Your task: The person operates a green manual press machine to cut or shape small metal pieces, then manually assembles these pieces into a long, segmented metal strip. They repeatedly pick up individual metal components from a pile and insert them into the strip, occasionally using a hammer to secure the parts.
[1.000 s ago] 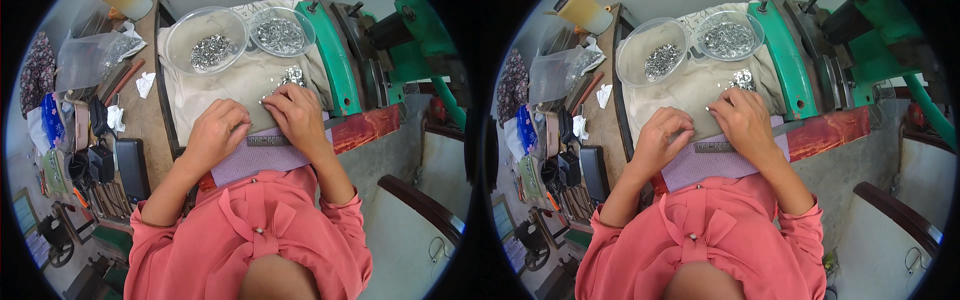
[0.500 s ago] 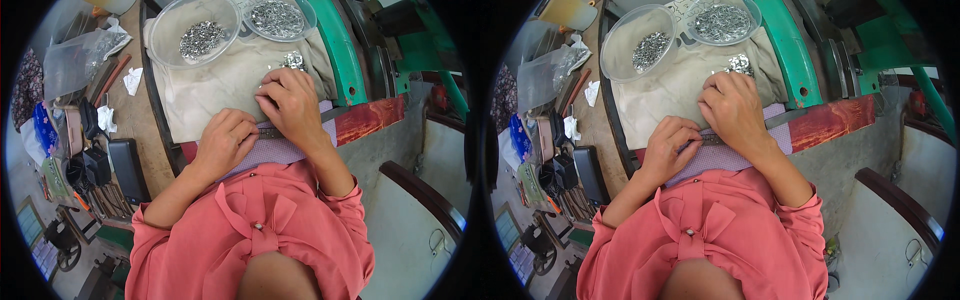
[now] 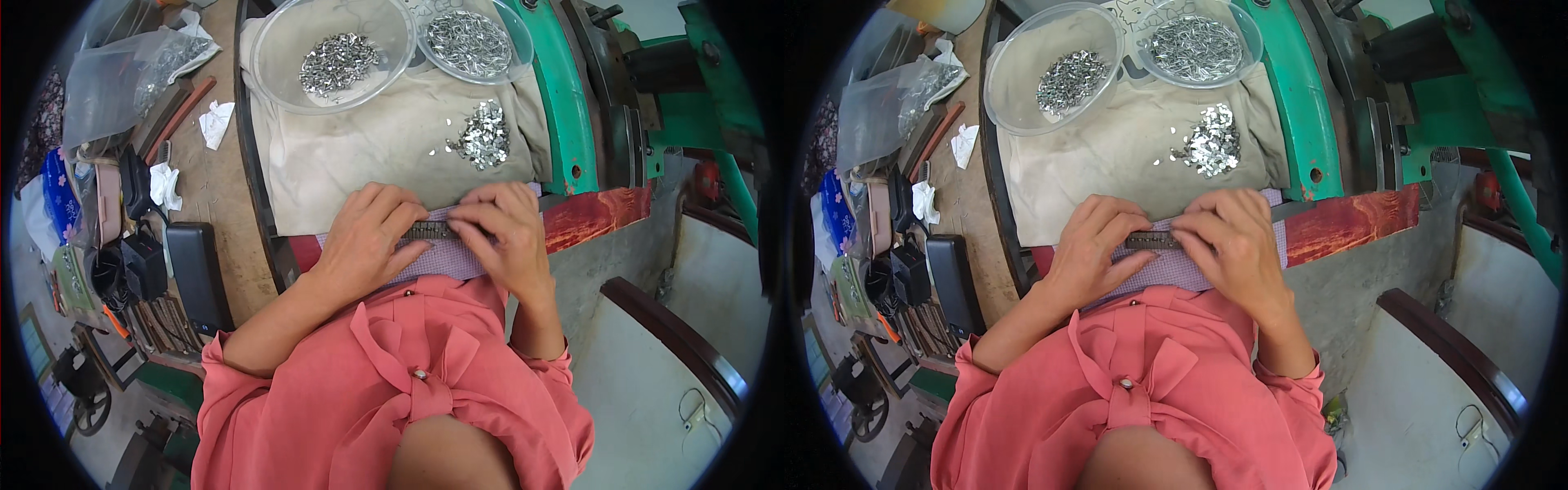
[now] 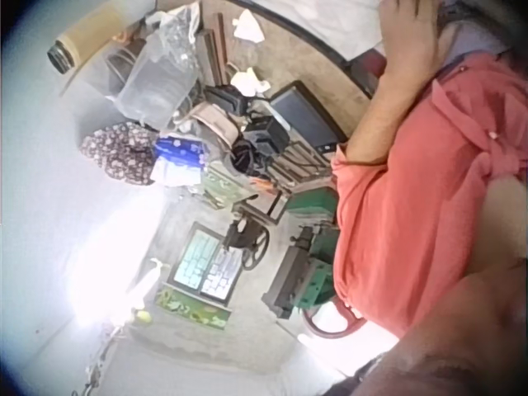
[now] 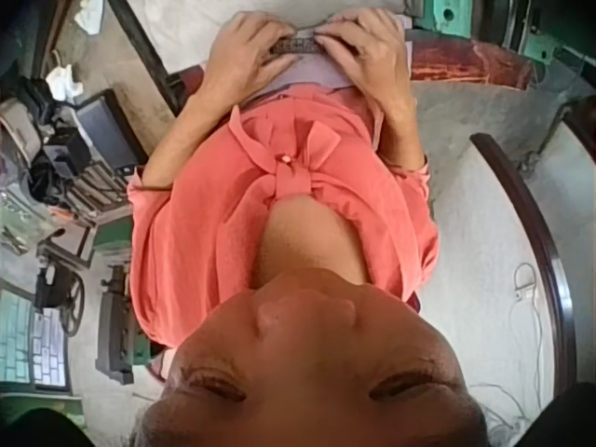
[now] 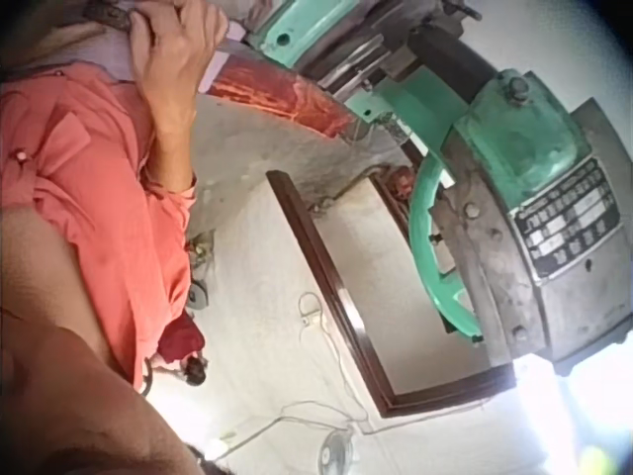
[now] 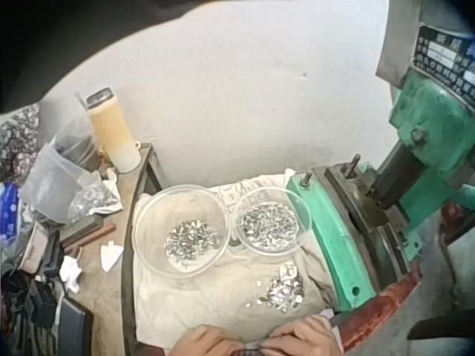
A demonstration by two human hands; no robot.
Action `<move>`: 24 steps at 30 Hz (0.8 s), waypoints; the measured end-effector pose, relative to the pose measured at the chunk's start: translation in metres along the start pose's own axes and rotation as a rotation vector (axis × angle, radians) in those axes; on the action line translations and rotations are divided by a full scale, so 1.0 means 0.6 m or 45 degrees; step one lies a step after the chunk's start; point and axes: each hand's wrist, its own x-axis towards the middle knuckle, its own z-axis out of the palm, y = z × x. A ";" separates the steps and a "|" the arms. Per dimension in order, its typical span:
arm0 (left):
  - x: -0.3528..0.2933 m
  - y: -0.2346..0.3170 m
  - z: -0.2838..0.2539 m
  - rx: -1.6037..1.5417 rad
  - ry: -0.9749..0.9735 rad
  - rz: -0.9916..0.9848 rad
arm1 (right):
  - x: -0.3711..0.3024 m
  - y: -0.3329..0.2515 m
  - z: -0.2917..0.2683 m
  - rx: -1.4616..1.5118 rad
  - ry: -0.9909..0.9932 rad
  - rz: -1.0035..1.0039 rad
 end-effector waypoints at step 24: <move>0.000 0.007 0.011 0.064 0.000 0.080 | 0.081 0.021 0.038 -0.191 0.115 -0.189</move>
